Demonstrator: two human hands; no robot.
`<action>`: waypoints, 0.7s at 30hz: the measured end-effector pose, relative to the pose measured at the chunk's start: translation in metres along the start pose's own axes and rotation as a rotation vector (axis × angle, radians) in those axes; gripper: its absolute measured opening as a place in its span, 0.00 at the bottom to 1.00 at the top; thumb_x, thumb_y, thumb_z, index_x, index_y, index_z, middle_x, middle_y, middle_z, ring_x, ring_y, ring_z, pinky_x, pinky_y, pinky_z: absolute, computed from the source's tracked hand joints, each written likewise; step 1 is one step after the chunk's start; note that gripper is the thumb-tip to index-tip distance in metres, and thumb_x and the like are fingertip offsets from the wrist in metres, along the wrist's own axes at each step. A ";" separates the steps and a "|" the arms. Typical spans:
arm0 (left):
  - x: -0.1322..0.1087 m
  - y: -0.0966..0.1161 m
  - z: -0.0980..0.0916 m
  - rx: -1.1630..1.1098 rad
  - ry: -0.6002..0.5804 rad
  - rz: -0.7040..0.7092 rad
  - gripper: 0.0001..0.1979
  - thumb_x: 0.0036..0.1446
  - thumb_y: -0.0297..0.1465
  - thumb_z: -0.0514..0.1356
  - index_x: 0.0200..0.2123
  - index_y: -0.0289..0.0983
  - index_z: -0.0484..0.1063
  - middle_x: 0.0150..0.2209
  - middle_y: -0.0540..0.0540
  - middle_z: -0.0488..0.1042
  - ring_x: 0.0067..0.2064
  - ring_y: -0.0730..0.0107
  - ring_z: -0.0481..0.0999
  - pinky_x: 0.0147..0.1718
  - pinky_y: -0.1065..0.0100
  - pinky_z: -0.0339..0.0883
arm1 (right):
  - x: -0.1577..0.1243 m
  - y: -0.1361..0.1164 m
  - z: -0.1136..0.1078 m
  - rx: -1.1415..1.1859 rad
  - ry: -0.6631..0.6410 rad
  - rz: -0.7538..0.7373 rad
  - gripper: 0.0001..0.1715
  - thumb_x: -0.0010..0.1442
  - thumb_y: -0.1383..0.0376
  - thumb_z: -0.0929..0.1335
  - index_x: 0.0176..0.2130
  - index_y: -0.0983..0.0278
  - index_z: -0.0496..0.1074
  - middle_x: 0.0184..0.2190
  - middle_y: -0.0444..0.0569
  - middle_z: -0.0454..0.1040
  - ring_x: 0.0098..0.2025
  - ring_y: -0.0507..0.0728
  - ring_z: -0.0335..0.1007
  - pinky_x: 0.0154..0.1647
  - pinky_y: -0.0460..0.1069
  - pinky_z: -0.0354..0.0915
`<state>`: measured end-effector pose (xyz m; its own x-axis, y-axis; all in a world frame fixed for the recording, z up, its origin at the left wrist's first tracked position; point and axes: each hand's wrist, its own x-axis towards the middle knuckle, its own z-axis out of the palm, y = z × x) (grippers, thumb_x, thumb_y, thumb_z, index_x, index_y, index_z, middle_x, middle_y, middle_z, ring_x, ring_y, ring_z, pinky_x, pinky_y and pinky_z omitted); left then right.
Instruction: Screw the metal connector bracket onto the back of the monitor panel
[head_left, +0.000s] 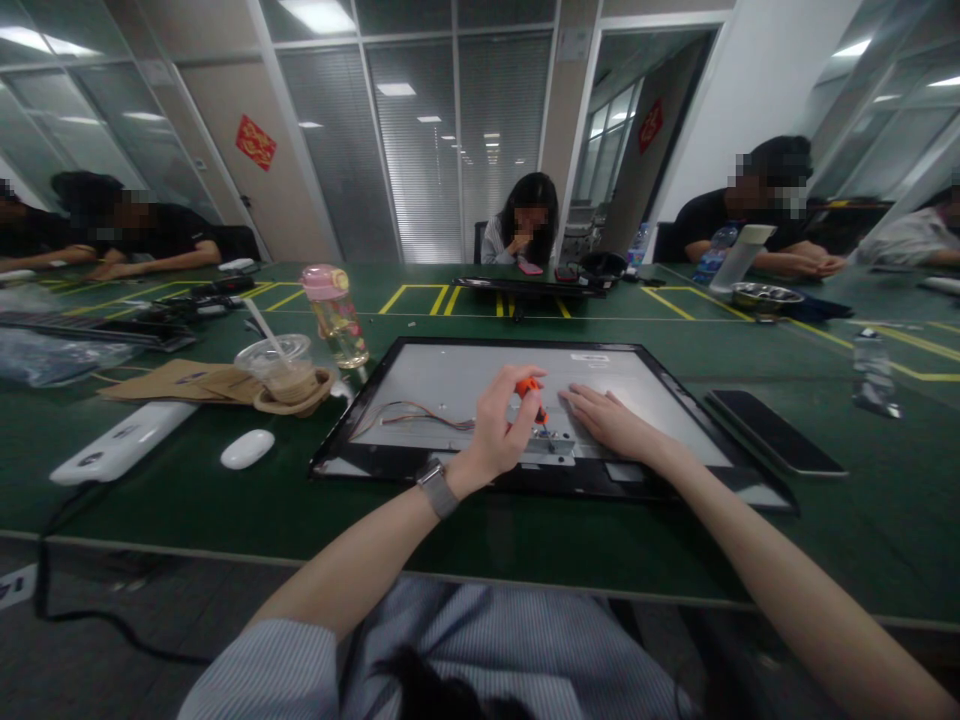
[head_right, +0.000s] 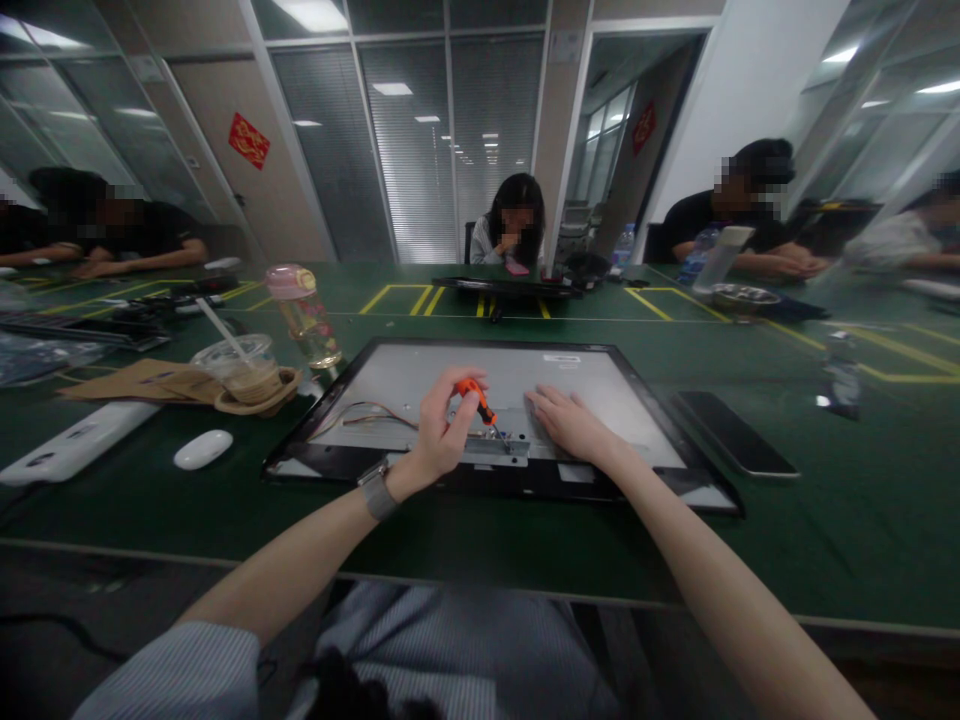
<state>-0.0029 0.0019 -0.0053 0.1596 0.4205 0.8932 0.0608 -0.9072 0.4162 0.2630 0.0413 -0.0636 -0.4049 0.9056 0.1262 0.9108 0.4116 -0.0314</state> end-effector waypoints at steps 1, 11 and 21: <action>0.000 0.000 0.000 0.005 0.002 0.003 0.10 0.75 0.33 0.53 0.52 0.38 0.71 0.41 0.44 0.76 0.41 0.66 0.77 0.42 0.63 0.73 | 0.000 0.000 -0.001 0.002 -0.008 -0.002 0.33 0.76 0.63 0.52 0.73 0.63 0.63 0.73 0.65 0.64 0.72 0.69 0.65 0.68 0.71 0.64; 0.000 0.001 -0.001 0.009 -0.007 -0.001 0.10 0.75 0.33 0.52 0.52 0.38 0.71 0.42 0.44 0.77 0.41 0.66 0.78 0.42 0.64 0.73 | 0.000 0.001 0.000 -0.014 0.016 -0.031 0.32 0.76 0.63 0.54 0.72 0.63 0.64 0.72 0.66 0.65 0.71 0.69 0.66 0.67 0.69 0.66; 0.000 0.001 0.001 -0.005 0.003 -0.003 0.10 0.76 0.33 0.52 0.52 0.38 0.71 0.41 0.44 0.76 0.40 0.66 0.77 0.41 0.64 0.73 | 0.000 0.003 0.003 -0.014 0.021 -0.025 0.32 0.76 0.63 0.54 0.73 0.61 0.63 0.72 0.64 0.65 0.71 0.68 0.65 0.67 0.69 0.65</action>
<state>-0.0022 0.0014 -0.0048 0.1562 0.4235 0.8923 0.0569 -0.9058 0.4199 0.2654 0.0427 -0.0662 -0.4262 0.8924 0.1479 0.9014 0.4328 -0.0140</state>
